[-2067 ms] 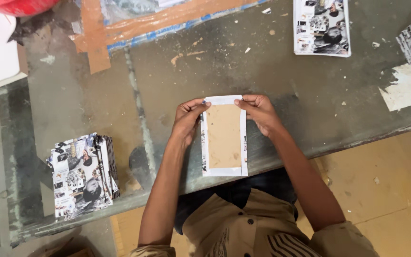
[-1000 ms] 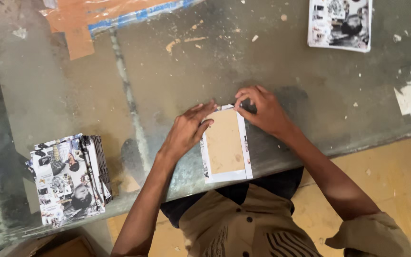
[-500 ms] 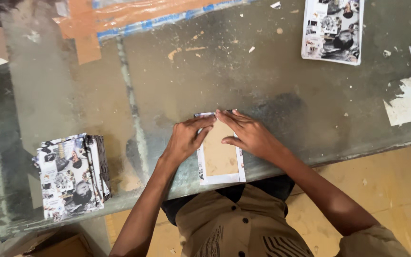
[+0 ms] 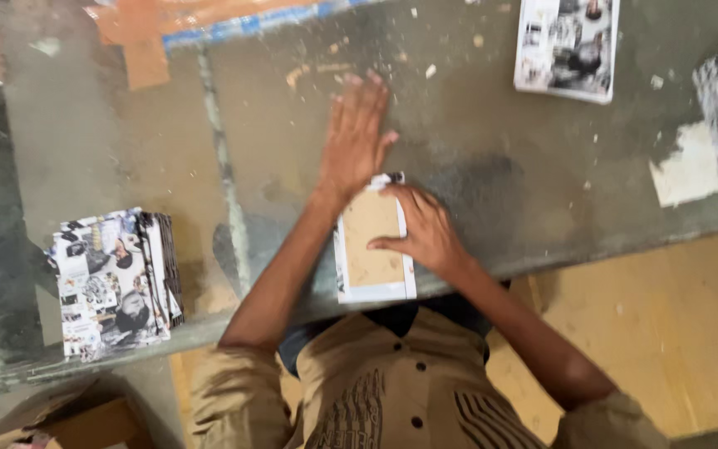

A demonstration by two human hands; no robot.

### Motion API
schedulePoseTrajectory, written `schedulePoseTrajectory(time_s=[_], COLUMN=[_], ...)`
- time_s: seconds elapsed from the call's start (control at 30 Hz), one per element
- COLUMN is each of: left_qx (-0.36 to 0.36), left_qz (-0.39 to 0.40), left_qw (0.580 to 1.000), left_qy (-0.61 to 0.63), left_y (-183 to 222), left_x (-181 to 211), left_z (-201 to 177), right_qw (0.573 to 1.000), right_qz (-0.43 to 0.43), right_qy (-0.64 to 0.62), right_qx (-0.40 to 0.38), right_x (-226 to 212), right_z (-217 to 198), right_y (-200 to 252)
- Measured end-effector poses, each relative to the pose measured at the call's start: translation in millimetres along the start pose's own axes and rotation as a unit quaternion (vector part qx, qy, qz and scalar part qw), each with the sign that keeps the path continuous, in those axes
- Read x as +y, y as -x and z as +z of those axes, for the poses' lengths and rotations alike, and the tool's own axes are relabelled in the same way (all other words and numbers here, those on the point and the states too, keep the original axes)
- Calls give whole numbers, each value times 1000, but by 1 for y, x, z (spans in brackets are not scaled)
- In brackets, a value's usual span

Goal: The person mounts printed photos onto cardstock backings by folding the paper edges over the card and pressing them down by hand, repeating this for multiple items and placing the finished pieces in a pile.

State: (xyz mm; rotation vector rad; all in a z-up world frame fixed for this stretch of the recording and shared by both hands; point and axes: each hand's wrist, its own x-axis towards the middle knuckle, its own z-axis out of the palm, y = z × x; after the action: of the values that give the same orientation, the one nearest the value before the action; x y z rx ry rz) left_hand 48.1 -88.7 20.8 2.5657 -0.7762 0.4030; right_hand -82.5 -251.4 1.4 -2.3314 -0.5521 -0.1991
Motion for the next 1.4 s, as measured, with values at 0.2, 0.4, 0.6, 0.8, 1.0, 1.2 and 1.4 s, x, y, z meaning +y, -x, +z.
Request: schedulePoseTrajectory(time_s=[0.2, 0.4, 0.6, 0.8, 1.0, 1.2, 1.4], left_qx=[-47, -80, 57, -49, 13, 62, -66], left_qz=[20, 51, -90, 133, 117, -315, -72], left_qw=[998, 995, 991, 989, 993, 922, 995], left_qy=[-43, -43, 85, -39, 13, 214, -15], left_y=[26, 14, -37, -4, -10, 4, 27], left_x=[-6, 2, 16, 36, 44, 33, 33], left_z=[29, 8, 49, 79, 59, 30, -5], right_qw=[995, 987, 982, 980, 964, 970, 967], right_qz=[87, 73, 110, 126, 127, 180, 185], right_qy=[46, 90, 105, 112, 179, 94, 99], right_qx=[20, 111, 113, 106, 151, 133, 147], right_x=[-8, -9, 3, 2, -13, -37, -49], right_z=[6, 9, 19, 20, 25, 30, 28], right_y=[12, 4, 6, 12, 23, 39, 41])
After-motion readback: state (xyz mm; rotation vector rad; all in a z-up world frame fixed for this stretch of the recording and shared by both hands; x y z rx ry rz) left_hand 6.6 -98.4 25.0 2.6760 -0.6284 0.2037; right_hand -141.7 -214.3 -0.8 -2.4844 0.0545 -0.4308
